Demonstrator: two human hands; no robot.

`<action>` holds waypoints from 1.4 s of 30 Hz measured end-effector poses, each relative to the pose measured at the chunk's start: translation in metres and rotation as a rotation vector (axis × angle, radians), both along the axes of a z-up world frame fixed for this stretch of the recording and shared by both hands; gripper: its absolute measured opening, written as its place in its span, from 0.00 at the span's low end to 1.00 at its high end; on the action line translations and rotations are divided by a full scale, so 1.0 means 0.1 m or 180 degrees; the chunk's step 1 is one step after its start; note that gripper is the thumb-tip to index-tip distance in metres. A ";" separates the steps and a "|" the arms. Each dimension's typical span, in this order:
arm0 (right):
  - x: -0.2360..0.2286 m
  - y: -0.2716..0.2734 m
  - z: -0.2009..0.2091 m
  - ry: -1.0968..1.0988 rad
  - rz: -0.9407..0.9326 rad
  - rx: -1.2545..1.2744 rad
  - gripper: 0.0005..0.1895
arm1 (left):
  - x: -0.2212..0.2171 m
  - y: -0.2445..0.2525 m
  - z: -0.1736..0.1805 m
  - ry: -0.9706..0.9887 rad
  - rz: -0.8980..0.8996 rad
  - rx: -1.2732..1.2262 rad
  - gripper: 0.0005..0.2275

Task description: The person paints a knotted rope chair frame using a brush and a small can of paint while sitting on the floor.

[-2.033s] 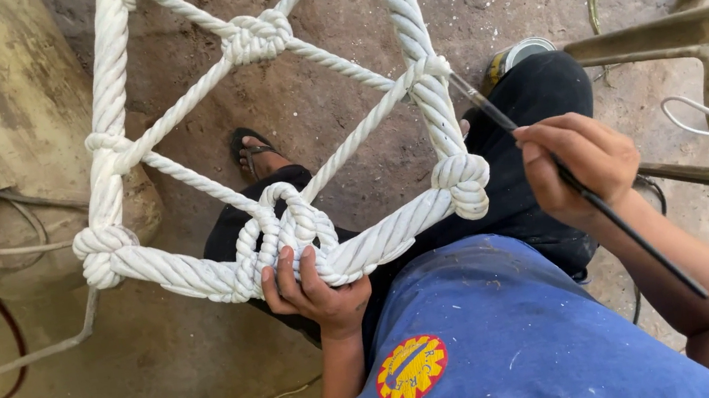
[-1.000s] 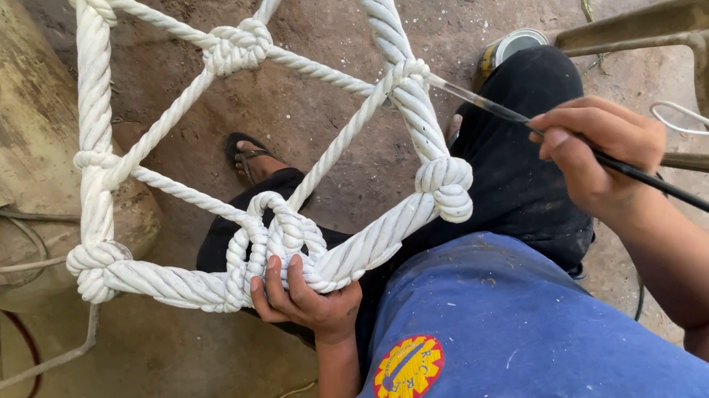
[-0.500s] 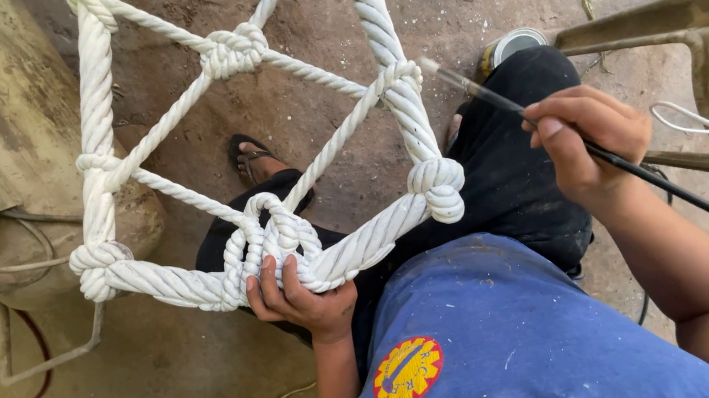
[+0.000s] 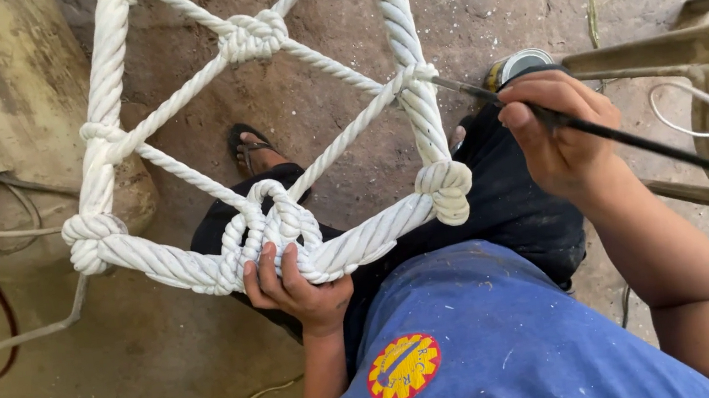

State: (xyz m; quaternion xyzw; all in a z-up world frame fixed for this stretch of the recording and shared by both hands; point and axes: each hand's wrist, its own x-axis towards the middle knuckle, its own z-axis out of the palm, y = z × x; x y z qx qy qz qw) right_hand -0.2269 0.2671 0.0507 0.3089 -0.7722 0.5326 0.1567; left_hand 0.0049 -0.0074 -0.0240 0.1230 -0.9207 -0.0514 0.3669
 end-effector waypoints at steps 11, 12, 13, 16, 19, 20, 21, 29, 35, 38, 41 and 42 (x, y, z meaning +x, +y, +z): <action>0.54 0.37 -0.62 0.0416 0.0008 0.0699 0.10 | -0.02 0.22 0.99 -0.2509 0.0508 0.0234 0.35; 0.56 0.32 -0.63 0.0454 -0.0005 0.0698 0.10 | -0.12 0.19 1.09 -0.2470 0.0499 0.0232 0.35; 0.56 0.26 -0.63 0.0541 -0.0008 0.0573 0.10 | -0.20 0.17 1.20 -0.2163 -0.0097 0.0557 0.28; 0.32 0.02 -0.39 0.0849 -0.0006 0.0439 0.10 | -0.78 0.26 1.39 -0.1403 -0.1328 0.0595 0.18; 0.15 -0.26 0.12 0.1126 0.0105 0.0464 0.09 | -1.41 0.47 1.35 -0.0790 -0.2061 -0.0137 0.14; 0.03 -0.37 0.33 0.1265 0.0236 0.0466 0.09 | -1.69 0.55 1.32 -0.0533 -0.2115 -0.0637 0.14; -0.05 -0.43 0.36 0.1306 0.0211 0.0455 0.09 | -1.87 0.52 1.21 -0.0496 -0.2128 -0.0669 0.14; -0.45 -0.26 0.02 0.0840 0.0051 0.0847 0.21 | -2.41 0.00 1.03 -0.0311 -0.2119 0.1093 0.10; -0.24 0.59 -1.33 -0.1116 -0.0868 0.2811 0.20 | -2.12 0.15 1.16 -0.0796 -0.2357 0.2713 0.07; -0.13 0.65 -1.66 -0.0250 -0.1091 0.2965 0.15 | -2.13 0.26 1.03 -0.1220 -0.2310 0.2844 0.10; -0.18 0.73 -1.87 -0.0301 -0.1195 0.3074 0.16 | -2.23 0.21 0.94 -0.1362 -0.2236 0.2371 0.09; -0.17 0.69 -1.78 -0.0319 -0.1182 0.3084 0.16 | -2.27 0.17 0.96 -0.1380 -0.2227 0.2385 0.09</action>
